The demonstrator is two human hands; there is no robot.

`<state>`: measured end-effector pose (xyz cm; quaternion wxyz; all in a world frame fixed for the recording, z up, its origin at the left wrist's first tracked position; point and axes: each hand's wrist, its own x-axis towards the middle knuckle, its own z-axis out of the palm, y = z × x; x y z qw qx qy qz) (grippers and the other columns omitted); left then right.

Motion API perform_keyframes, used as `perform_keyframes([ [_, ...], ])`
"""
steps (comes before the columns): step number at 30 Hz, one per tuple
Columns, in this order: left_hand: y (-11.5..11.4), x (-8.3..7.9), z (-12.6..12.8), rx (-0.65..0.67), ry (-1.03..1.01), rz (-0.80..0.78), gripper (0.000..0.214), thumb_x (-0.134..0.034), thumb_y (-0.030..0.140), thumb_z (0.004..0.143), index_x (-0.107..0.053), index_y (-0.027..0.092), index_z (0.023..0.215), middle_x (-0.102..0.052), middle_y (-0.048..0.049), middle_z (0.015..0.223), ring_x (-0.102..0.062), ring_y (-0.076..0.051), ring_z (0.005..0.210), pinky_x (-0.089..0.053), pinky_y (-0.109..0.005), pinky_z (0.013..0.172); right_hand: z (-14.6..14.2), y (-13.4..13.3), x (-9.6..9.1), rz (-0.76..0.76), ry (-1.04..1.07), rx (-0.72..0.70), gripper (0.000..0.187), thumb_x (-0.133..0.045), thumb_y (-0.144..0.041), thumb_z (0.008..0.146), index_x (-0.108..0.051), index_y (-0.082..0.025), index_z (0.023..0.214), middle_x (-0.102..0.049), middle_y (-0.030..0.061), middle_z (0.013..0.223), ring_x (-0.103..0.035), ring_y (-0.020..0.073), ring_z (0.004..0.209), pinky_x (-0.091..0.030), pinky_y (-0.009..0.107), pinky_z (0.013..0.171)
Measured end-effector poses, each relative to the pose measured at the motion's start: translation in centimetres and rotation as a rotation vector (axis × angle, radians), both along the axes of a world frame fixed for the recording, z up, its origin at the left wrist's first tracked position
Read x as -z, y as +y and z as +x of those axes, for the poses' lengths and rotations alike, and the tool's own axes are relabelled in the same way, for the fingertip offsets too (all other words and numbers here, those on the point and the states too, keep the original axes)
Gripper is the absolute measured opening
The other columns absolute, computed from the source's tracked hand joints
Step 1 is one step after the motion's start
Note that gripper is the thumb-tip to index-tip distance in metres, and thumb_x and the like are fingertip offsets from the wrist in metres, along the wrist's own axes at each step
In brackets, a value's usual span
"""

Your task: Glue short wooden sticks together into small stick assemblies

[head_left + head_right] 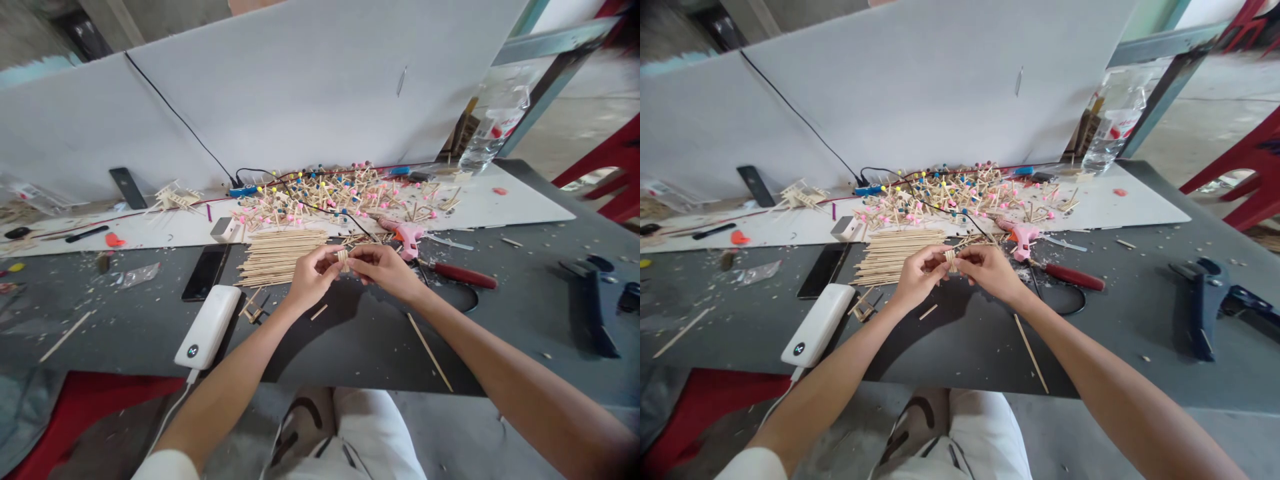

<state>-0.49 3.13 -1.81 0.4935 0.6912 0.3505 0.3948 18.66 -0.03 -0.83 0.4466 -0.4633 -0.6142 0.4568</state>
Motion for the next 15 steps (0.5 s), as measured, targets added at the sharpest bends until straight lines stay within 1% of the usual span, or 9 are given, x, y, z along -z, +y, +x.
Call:
perform_keyframes([
  [5,0.06,0.22,0.01,0.015,-0.012,0.009,0.034,-0.068,0.047,0.089,-0.070,0.020,0.110,-0.070,-0.0039,0.084,-0.066,-0.015,0.063,-0.049,-0.023,0.053,-0.16,-0.16,-0.13,0.062,-0.035,0.021,0.035,-0.065,-0.053,0.087,-0.070,-0.018,0.083,-0.065,0.0023,0.070,-0.054,0.0141,0.053,-0.041,0.028,0.052],
  [8,0.07,0.26,0.03,0.002,-0.029,0.018,0.032,-0.066,0.048,0.090,-0.070,0.019,0.102,-0.071,-0.0041,0.084,-0.067,-0.015,0.063,-0.048,-0.023,0.052,-0.33,-0.33,-0.23,0.128,-0.137,0.070,0.032,-0.063,-0.050,0.089,-0.071,-0.020,0.084,-0.066,0.0035,0.071,-0.054,0.0159,0.055,-0.041,0.029,0.053],
  [11,0.03,0.20,0.03,-0.015,-0.039,0.026,0.030,-0.067,0.048,0.090,-0.069,0.019,0.098,-0.069,-0.0032,0.079,-0.067,-0.015,0.062,-0.048,-0.023,0.051,-0.54,-0.55,-0.44,0.228,-0.251,0.113,0.028,-0.060,-0.045,0.093,-0.070,-0.021,0.084,-0.066,0.0037,0.071,-0.054,0.0169,0.058,-0.039,0.031,0.058],
  [15,-0.06,0.11,0.03,-0.045,-0.041,0.074,0.029,-0.067,0.047,0.090,-0.069,0.018,0.095,-0.070,-0.0040,0.083,-0.067,-0.015,0.063,-0.049,-0.022,0.053,-0.71,-0.72,-0.63,0.299,-0.279,0.119,0.025,-0.058,-0.042,0.095,-0.068,-0.021,0.085,-0.065,0.0034,0.072,-0.053,0.0171,0.061,-0.038,0.031,0.061],
])
